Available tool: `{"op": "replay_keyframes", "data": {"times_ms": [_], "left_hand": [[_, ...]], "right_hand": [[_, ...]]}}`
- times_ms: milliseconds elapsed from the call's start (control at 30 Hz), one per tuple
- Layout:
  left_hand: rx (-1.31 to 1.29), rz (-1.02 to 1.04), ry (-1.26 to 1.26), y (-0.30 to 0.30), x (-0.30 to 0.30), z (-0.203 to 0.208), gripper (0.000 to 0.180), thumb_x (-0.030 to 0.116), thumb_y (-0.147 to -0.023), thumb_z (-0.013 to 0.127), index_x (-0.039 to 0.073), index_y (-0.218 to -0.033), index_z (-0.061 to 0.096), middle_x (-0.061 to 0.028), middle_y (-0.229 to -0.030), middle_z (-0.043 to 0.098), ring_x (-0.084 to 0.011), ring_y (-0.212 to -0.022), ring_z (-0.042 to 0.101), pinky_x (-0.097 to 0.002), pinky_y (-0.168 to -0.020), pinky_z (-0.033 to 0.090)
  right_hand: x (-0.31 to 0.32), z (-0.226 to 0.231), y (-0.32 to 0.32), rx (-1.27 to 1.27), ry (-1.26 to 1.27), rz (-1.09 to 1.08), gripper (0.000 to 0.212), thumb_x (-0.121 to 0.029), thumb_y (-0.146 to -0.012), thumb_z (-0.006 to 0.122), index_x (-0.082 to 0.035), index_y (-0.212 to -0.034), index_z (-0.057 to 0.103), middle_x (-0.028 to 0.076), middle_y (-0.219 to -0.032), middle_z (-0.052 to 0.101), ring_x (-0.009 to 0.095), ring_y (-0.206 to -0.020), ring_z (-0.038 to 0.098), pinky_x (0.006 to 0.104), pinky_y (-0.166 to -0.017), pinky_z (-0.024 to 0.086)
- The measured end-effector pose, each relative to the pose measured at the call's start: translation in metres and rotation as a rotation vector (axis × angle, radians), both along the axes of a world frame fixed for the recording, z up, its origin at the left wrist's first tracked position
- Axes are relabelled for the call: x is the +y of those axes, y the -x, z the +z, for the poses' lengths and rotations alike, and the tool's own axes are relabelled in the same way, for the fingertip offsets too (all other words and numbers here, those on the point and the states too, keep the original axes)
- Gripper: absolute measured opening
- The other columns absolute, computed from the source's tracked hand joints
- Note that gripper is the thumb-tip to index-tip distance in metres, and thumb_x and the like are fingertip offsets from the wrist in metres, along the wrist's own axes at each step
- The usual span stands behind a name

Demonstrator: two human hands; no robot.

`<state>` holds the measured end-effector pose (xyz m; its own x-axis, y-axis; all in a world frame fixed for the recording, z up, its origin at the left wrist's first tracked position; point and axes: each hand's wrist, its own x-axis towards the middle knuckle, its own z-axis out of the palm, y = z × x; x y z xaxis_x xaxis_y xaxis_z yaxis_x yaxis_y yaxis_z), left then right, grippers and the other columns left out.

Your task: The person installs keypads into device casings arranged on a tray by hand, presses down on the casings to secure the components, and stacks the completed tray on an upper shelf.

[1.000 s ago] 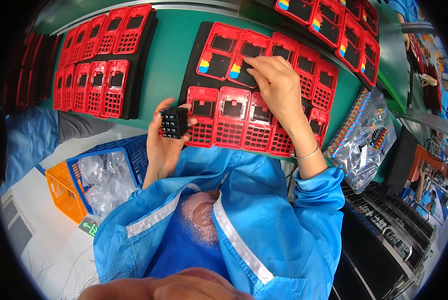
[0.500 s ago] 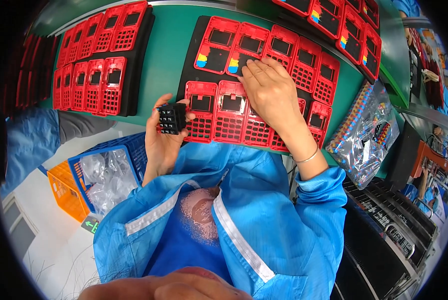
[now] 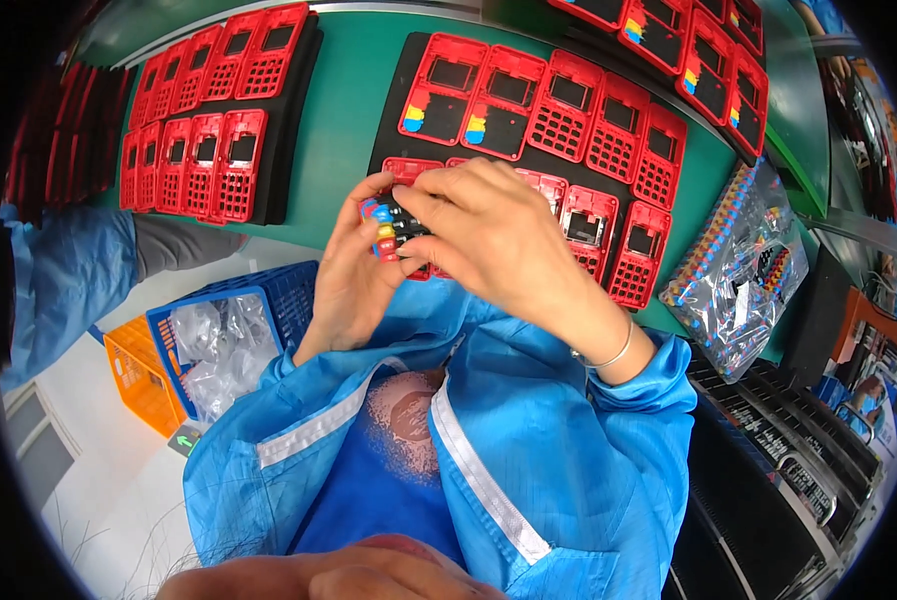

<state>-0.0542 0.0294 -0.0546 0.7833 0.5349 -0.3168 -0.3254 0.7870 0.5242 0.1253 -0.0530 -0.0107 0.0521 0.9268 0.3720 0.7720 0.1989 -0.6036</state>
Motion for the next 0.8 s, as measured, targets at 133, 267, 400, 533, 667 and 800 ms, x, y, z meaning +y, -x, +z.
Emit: {"op": "replay_keyframes", "data": {"times_ms": [133, 267, 400, 533, 667, 800], "left_hand": [[0.026, 0.043, 0.025, -0.014, -0.013, -0.002, 0.039, 0.019, -0.110, 0.050, 0.009, -0.147, 0.041, -0.0166, -0.143, 0.055, -0.0275, -0.129, 0.060, -0.0463, -0.105, 0.055], [0.017, -0.012, 0.088, -0.024, -0.022, -0.003, 0.034, 0.018, -0.111, 0.048, 0.011, -0.144, 0.041, -0.0154, -0.143, 0.055, -0.0259, -0.127, 0.061, -0.0441, -0.104, 0.055], [0.030, -0.045, 0.038, -0.028, -0.025, 0.001, 0.034, 0.020, -0.112, 0.045, 0.011, -0.144, 0.042, -0.0180, -0.144, 0.056, -0.0296, -0.132, 0.059, -0.0493, -0.107, 0.054], [0.050, -0.051, 0.019, -0.029, -0.029, 0.001, 0.034, 0.020, -0.113, 0.044, 0.010, -0.145, 0.041, -0.0211, -0.147, 0.054, -0.0308, -0.135, 0.057, -0.0501, -0.109, 0.053], [0.026, -0.098, 0.035, -0.027, -0.030, 0.000, 0.033, 0.019, -0.113, 0.045, 0.011, -0.145, 0.040, -0.0187, -0.149, 0.052, -0.0288, -0.134, 0.057, -0.0508, -0.110, 0.050], [0.078, -0.100, 0.010, -0.024, -0.034, -0.003, 0.033, 0.020, -0.112, 0.045, 0.010, -0.144, 0.041, -0.0229, -0.149, 0.052, -0.0313, -0.133, 0.058, -0.0518, -0.108, 0.053]], "right_hand": [[-0.017, 0.002, 0.010, -0.007, 0.008, -0.124, 0.043, -0.008, -0.072, 0.083, 0.000, -0.113, 0.073, 0.011, -0.099, 0.066, 0.030, -0.090, 0.066, 0.0401, -0.075, 0.055], [-0.045, -0.003, 0.005, 0.109, 0.015, -0.259, 0.031, -0.003, -0.080, 0.082, -0.003, -0.111, 0.076, 0.012, -0.096, 0.067, 0.028, -0.082, 0.069, 0.0354, -0.069, 0.057], [-0.056, 0.004, -0.045, 0.373, 0.096, -0.416, 0.028, -0.004, -0.084, 0.082, -0.006, -0.112, 0.079, 0.010, -0.099, 0.071, 0.019, -0.083, 0.070, 0.0283, -0.071, 0.055], [-0.036, -0.014, -0.080, -0.047, -0.071, -0.567, 0.020, -0.001, -0.084, 0.079, -0.004, -0.105, 0.079, 0.010, -0.096, 0.069, 0.022, -0.084, 0.069, 0.0329, -0.071, 0.055], [-0.033, -0.048, -0.090, -0.448, -0.067, -0.362, 0.024, 0.000, -0.079, 0.073, -0.002, -0.103, 0.076, 0.010, -0.098, 0.067, 0.029, -0.092, 0.067, 0.0401, -0.083, 0.054], [-0.038, -0.057, -0.087, -0.381, 0.015, -0.377, 0.025, -0.003, -0.081, 0.073, -0.002, -0.106, 0.075, 0.011, -0.104, 0.068, 0.029, -0.096, 0.067, 0.0430, -0.090, 0.053]]}}
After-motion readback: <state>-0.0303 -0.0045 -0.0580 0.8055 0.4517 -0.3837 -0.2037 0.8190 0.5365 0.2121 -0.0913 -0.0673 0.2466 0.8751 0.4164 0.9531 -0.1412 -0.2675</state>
